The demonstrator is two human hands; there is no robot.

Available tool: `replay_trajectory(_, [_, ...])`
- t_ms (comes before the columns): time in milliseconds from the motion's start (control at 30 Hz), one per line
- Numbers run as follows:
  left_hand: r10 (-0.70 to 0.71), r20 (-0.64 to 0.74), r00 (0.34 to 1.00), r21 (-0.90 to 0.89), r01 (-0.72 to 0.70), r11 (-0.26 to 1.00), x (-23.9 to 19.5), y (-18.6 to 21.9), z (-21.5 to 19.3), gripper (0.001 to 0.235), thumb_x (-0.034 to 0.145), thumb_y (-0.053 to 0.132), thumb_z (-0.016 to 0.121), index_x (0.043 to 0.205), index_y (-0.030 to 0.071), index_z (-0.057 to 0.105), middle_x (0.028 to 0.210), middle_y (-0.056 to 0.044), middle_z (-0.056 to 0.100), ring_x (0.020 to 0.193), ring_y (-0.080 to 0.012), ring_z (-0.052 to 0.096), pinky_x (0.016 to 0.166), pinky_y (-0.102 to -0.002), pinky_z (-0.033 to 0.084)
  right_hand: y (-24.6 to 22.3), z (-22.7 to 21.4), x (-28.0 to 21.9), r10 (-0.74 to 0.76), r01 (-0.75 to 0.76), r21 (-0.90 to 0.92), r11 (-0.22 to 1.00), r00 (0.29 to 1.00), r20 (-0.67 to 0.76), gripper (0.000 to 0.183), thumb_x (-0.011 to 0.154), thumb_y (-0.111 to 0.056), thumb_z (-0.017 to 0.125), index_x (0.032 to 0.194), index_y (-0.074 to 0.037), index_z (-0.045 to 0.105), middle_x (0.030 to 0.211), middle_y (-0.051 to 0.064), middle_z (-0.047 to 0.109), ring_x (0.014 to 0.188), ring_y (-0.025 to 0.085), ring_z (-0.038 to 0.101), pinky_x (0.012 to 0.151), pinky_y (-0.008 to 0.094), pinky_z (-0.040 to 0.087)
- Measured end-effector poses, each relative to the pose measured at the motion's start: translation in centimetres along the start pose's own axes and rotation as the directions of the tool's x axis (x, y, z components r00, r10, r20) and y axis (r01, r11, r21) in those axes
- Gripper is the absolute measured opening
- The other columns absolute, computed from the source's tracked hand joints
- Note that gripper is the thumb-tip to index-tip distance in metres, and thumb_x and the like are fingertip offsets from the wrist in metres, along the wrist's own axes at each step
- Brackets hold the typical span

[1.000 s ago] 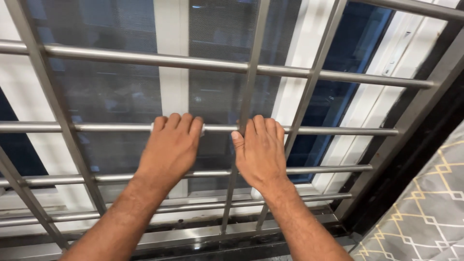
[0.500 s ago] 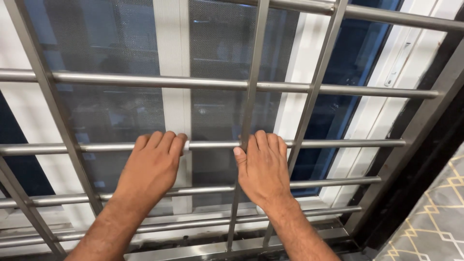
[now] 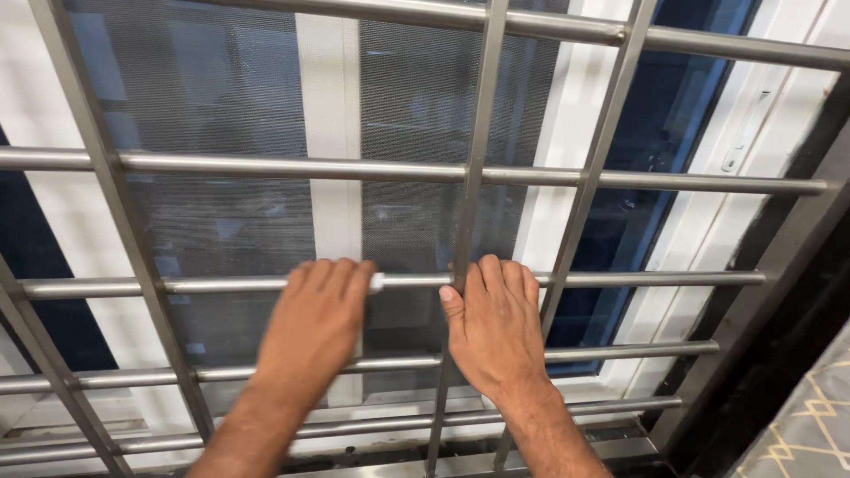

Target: The person wipes the horizontal and vertical bars of a metal window grille using a white cloth. They systematically clean each bar, moving from left to right and top to bottom, while holding the grille with their other hand for stability.

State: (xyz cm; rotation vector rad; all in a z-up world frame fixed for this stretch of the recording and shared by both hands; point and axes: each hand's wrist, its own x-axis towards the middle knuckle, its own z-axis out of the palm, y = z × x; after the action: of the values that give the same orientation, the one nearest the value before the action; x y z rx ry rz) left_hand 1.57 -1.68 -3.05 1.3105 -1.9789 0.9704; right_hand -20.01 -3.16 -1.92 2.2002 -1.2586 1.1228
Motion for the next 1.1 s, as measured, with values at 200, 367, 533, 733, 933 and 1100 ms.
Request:
replay_trajectory(200, [-0.03, 0.008, 1.0, 0.071, 0.029, 0.997, -1.5, -2.6, -1.7, 0.04, 0.085, 0.008, 0.06, 0.125, 0.002, 0.062, 0.103, -0.012, 0.063, 0.101, -0.0298, 0.059, 0.097, -0.045, 0.044, 0.1, 0.1, -0.2, -0.009, 0.008, -0.017, 1.0, 1.0, -0.025, 0.038, 0.103, -0.034, 0.048, 0.116, -0.003, 0.066, 0.098, 0.01, 0.056, 0.103, 0.031, 0.05, 0.103, 0.05, 0.035])
replay_trajectory(367, [-0.07, -0.082, 0.994, 0.064, 0.076, 0.995, -0.2, 0.4, 0.2, 0.042, 0.082, 0.006, 0.061, 0.123, 0.002, 0.063, 0.104, -0.012, 0.063, 0.1, -0.0292, 0.059, 0.1, -0.046, 0.044, 0.0, 0.3, -0.1, -0.002, 0.001, -0.023, 1.0, 1.0, -0.021, 0.039, 0.103, -0.035, 0.048, 0.117, -0.003, 0.066, 0.097, 0.011, 0.056, 0.102, 0.031, 0.05, 0.102, 0.05, 0.035])
replay_trajectory(533, [-0.045, -0.086, 0.995, -0.012, 0.044, 0.999, 0.7, 1.8, -0.1, 0.043, 0.082, 0.006, 0.062, 0.124, 0.0, 0.063, 0.104, -0.014, 0.062, 0.1, -0.0316, 0.058, 0.098, -0.047, 0.045, 0.1, 0.4, -0.2, 0.002, -0.004, -0.062, 0.998, 1.0, -0.023, 0.04, 0.103, -0.037, 0.047, 0.115, -0.005, 0.067, 0.101, 0.01, 0.056, 0.105, 0.03, 0.05, 0.105, 0.049, 0.035])
replay_trajectory(733, [-0.077, 0.002, 0.997, -0.059, 0.077, 0.995, -2.0, -3.4, -1.8, 0.047, 0.081, -0.003, 0.059, 0.127, 0.006, 0.063, 0.108, -0.015, 0.06, 0.101, -0.0318, 0.059, 0.093, -0.045, 0.046, 0.2, 0.8, -0.3, 0.003, -0.003, -0.036, 0.999, 1.0, -0.015, 0.041, 0.104, -0.037, 0.046, 0.118, -0.005, 0.067, 0.098, 0.008, 0.056, 0.104, 0.029, 0.05, 0.104, 0.049, 0.035])
replay_trajectory(933, [-0.108, -0.018, 0.994, -0.086, 0.107, 0.991, -2.4, -3.8, -3.1, 0.05, 0.08, -0.005, 0.059, 0.128, 0.006, 0.064, 0.104, -0.014, 0.057, 0.098, -0.0322, 0.058, 0.091, -0.046, 0.046, 0.2, 0.8, -0.3, 0.008, -0.008, -0.048, 0.999, 1.0, -0.007, 0.04, 0.104, -0.036, 0.046, 0.118, -0.005, 0.067, 0.098, 0.009, 0.056, 0.103, 0.03, 0.05, 0.104, 0.049, 0.035])
replay_trajectory(1100, [-0.04, -0.031, 0.999, -0.02, 0.039, 0.999, -2.3, -4.0, -2.9, 0.048, 0.081, -0.001, 0.063, 0.129, 0.003, 0.061, 0.103, -0.014, 0.056, 0.1, -0.0328, 0.059, 0.096, -0.046, 0.048, 0.3, 0.8, -0.4, -0.035, 0.032, -0.052, 0.998, 0.998, -0.061, 0.038, 0.104, -0.034, 0.049, 0.119, -0.005, 0.067, 0.102, 0.011, 0.056, 0.104, 0.033, 0.051, 0.104, 0.05, 0.035])
